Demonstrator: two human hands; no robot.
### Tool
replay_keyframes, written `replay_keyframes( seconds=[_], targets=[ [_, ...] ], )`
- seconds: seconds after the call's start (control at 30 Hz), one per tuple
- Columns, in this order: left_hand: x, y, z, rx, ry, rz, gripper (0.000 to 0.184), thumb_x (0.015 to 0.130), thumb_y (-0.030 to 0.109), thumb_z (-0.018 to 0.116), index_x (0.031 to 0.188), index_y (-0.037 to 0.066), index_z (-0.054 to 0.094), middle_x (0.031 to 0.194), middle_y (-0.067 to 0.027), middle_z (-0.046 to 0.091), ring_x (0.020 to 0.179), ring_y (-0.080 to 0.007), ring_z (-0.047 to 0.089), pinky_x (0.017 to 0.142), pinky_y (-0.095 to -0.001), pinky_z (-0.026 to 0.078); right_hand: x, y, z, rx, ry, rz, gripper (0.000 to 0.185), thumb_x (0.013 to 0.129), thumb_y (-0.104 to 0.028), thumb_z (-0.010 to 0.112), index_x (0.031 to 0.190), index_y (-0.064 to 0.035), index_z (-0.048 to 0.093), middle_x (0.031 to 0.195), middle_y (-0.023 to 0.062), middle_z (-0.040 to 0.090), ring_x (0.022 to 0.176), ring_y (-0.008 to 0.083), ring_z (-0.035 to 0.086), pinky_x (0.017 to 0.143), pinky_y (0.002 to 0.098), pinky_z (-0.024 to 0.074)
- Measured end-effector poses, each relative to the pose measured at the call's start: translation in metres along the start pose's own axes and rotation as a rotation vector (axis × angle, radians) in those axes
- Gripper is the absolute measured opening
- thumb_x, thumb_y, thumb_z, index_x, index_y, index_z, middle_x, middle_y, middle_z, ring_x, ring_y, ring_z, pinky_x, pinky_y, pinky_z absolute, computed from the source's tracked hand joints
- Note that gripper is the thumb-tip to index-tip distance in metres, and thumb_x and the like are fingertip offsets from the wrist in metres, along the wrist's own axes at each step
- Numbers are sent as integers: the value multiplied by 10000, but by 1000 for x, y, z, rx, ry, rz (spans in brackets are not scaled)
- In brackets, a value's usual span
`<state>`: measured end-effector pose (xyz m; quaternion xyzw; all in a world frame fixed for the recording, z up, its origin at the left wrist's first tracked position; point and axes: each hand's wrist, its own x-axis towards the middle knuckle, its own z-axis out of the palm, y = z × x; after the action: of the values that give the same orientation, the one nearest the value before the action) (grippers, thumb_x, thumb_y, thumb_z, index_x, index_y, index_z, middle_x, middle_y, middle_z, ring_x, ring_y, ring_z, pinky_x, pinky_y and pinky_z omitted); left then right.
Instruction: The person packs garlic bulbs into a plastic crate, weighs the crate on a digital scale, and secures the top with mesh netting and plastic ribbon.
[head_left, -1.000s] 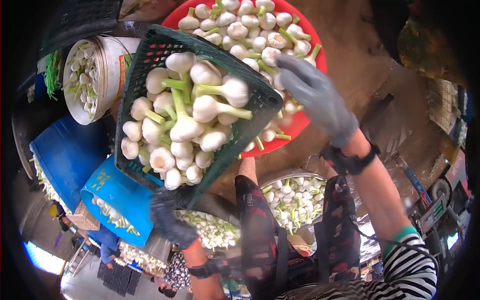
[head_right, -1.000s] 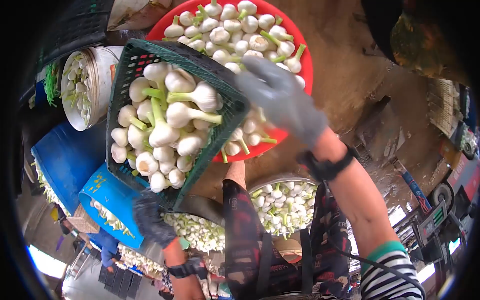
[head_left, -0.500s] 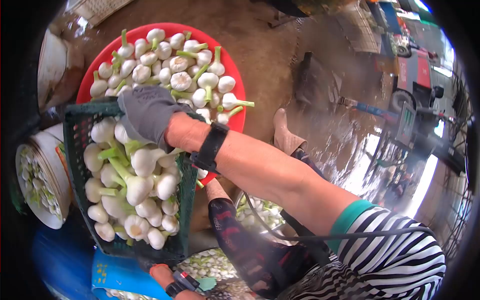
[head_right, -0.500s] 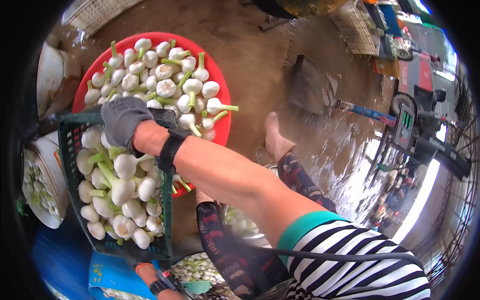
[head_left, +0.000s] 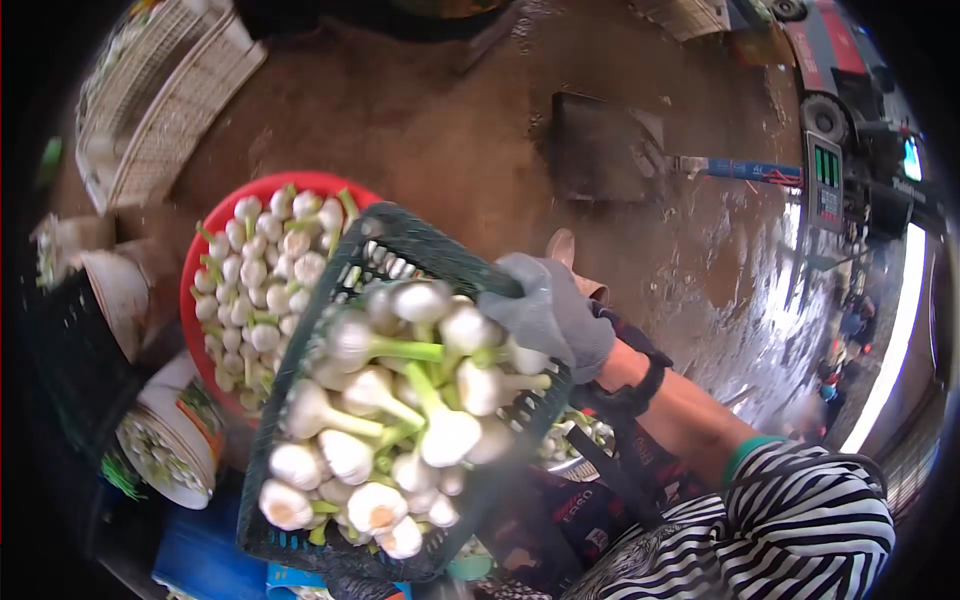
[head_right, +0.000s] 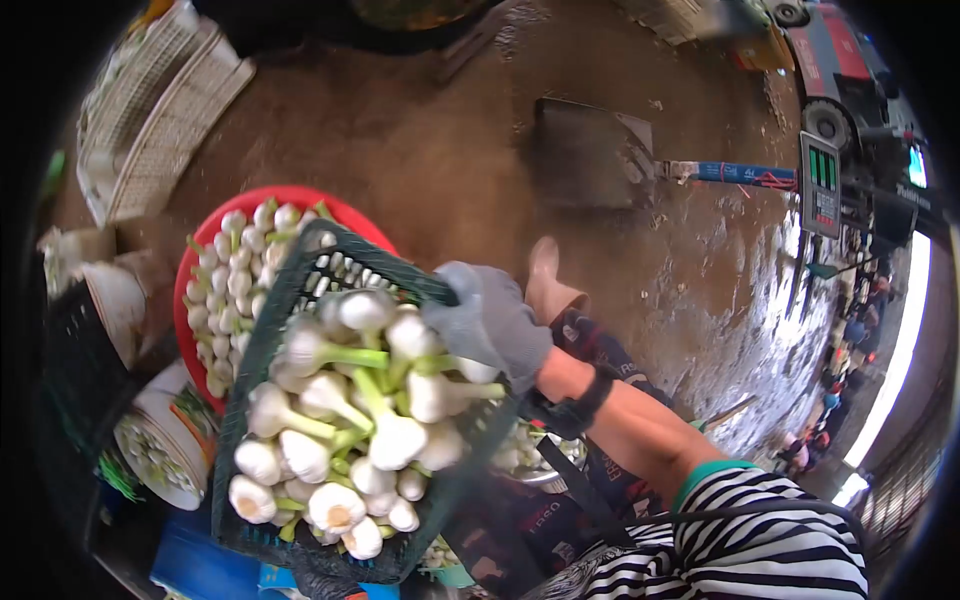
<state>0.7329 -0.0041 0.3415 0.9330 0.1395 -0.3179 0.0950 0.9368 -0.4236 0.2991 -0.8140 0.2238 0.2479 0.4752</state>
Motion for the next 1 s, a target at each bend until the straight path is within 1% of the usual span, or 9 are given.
replay_keyframes(
  seconds=[0.1,0.13,0.17,0.33,0.4,0.47,0.67,0.77,1.0],
  targets=[
    [31,142,-32,-52,75,-78,359,880,284,487,1167,86,573,1112,-90,584,994,-288,539,899,-399,422,-3,69,-66,274,178,145,99,746,-88,613,808,-12,602,727,-8,565,677,70,484,591,258,421],
    [46,183,-33,307,184,203,300,840,215,564,1075,39,621,1010,-90,626,884,-275,574,808,-379,470,-4,91,-94,315,242,183,98,740,-78,618,812,-13,600,731,-11,561,682,70,482,589,256,420],
    [60,184,-10,-214,250,44,305,831,190,576,1075,11,610,1025,-101,620,890,-259,577,796,-374,476,-6,110,-120,357,308,221,101,734,-68,624,816,-15,598,734,-14,558,687,70,481,587,253,420],
    [105,391,6,-1327,-16,-200,289,817,218,626,1006,0,626,992,-132,631,890,-230,593,760,-367,495,-24,225,-218,609,658,382,97,703,-60,637,780,-25,590,675,11,562,635,80,480,555,304,443],
    [110,477,-4,-912,-180,-288,384,864,185,546,1191,-17,528,1108,-143,581,982,-237,559,856,-340,459,-47,263,-259,274,786,422,174,697,-118,639,820,-4,594,711,114,615,618,169,543,589,343,454],
    [120,531,11,-975,-221,-112,363,794,117,649,1123,-18,578,961,-115,626,797,-210,586,730,-291,497,-67,293,-279,454,933,459,232,702,-164,638,854,9,609,752,175,618,673,243,600,626,357,467],
    [162,660,41,-440,-141,434,267,720,150,658,892,-55,652,763,-89,660,665,-181,569,622,-327,465,-115,318,-293,893,1155,713,173,728,-94,615,859,19,626,756,34,610,671,110,531,582,301,458],
    [189,734,53,-351,-276,508,278,722,170,652,875,-62,655,740,-101,659,642,-173,562,602,-331,459,-114,338,-257,1429,1300,522,62,740,-71,601,767,-16,610,720,8,577,620,108,518,555,293,450],
    [282,902,133,333,-210,885,305,696,263,678,858,4,678,787,-164,673,708,-260,636,642,-369,471,-17,363,-184,1115,1305,488,63,750,-67,596,697,-60,563,701,7,566,623,132,536,549,310,447]
  ],
)
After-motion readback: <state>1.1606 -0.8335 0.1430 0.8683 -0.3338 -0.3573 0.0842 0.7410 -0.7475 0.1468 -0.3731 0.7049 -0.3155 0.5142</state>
